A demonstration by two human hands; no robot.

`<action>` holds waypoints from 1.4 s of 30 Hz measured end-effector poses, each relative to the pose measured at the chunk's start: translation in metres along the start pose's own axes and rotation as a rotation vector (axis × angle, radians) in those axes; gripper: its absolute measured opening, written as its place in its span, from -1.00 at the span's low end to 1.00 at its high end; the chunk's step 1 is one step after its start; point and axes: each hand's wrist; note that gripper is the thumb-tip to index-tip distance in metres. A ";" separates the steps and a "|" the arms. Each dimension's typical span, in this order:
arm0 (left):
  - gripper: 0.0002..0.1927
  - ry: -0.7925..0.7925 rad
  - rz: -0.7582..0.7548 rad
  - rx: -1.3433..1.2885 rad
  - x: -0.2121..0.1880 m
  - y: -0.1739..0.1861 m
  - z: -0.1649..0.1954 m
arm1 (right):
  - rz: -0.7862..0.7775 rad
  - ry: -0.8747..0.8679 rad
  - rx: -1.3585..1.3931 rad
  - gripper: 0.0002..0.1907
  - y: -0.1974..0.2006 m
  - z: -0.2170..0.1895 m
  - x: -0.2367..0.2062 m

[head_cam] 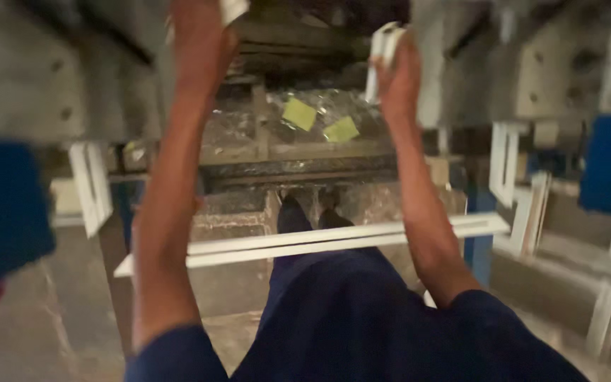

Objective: The person assembles white window frames by hand, picking up long profile pieces, aligning them into rectangular shapes, and inserting them into a corner-joining machine. The person repeatedly handles the frames, adjusts their position, and operates the machine to join the corners.

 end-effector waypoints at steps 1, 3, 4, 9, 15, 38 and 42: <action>-0.40 -0.026 0.117 -0.001 -0.025 0.010 0.017 | 0.018 -0.048 0.028 -0.21 0.011 -0.001 -0.018; -0.33 0.071 0.232 0.058 -0.071 0.032 0.036 | 0.077 -0.115 0.015 -0.17 0.042 0.004 -0.037; -0.32 0.151 0.282 0.108 -0.091 0.043 0.037 | 0.094 -0.128 0.016 -0.16 0.055 0.006 -0.038; -0.39 0.480 0.216 0.386 -0.137 0.081 -0.034 | 0.183 0.023 -0.543 -0.21 0.132 0.051 -0.025; -0.25 0.685 0.051 0.339 -0.151 0.056 -0.107 | 0.357 0.009 -0.847 -0.21 0.128 0.152 -0.018; -0.11 0.674 0.187 0.681 -0.216 0.083 -0.103 | 0.210 -0.070 -0.939 -0.21 0.157 0.243 -0.153; -0.16 0.734 0.004 0.496 -0.199 0.102 -0.118 | 0.210 -0.077 -0.661 -0.35 0.161 0.243 -0.135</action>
Point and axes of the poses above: each hand's wrist, its own x-axis towards the middle knuckle, its own y-axis out of the back of the hand, z = x × y, and after that the axes turned 2 degrees about z, right-handed
